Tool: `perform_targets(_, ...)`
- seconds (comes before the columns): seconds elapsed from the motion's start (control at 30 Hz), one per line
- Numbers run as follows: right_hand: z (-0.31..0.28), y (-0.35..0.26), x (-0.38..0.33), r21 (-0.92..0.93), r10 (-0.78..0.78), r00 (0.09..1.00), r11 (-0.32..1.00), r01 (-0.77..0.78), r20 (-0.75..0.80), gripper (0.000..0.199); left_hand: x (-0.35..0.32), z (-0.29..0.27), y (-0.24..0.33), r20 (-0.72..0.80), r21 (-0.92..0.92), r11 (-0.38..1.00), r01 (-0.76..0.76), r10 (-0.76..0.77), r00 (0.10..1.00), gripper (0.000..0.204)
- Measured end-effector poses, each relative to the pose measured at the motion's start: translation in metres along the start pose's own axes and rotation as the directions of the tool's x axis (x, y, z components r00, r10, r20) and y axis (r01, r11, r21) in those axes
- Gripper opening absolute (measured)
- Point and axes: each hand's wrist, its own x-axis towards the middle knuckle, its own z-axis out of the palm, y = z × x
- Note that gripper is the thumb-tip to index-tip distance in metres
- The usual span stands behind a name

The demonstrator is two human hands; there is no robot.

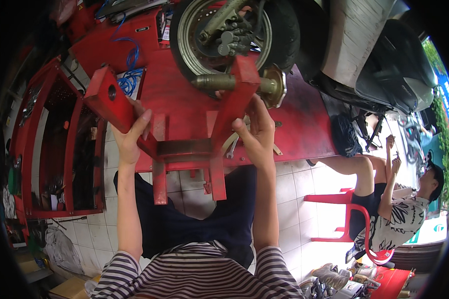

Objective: The person picks up a large metal bolt and manually threads it through a red metal frame, turning it several times to secure it before picking up a metal plate.

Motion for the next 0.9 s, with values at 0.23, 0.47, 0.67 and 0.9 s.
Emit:
perform_targets(0.23, -0.083, 0.053, -0.057, -0.480, 0.084, 0.893, 0.819, -0.315, -0.442, 0.036, -0.004, -0.006, -0.010, -0.051, -0.030, 0.999, 0.033, -0.034, 0.998, 0.028)
perform_targets(0.47, -0.092, 0.123, -0.110, -0.490, 0.158, 0.833, 0.745, -0.453, -0.530, 0.041, -0.004, 0.000, -0.008, -0.076, -0.041, 0.999, -0.003, 0.000, 0.997, 0.025)
perform_targets(0.67, -0.089, 0.120, -0.112, -0.639, 0.061, 0.856, 0.639, -0.428, -0.513, 0.049, -0.004, 0.018, -0.006, -0.206, 0.463, 0.846, -0.263, 0.392, 0.897, 0.035)
perform_targets(0.9, -0.094, 0.099, -0.121, -0.673, 0.210, 0.840, 0.515, -0.530, -0.501, 0.060, -0.126, 0.082, -0.038, 0.220, 0.414, 0.649, -0.638, 0.609, 0.762, 0.047)
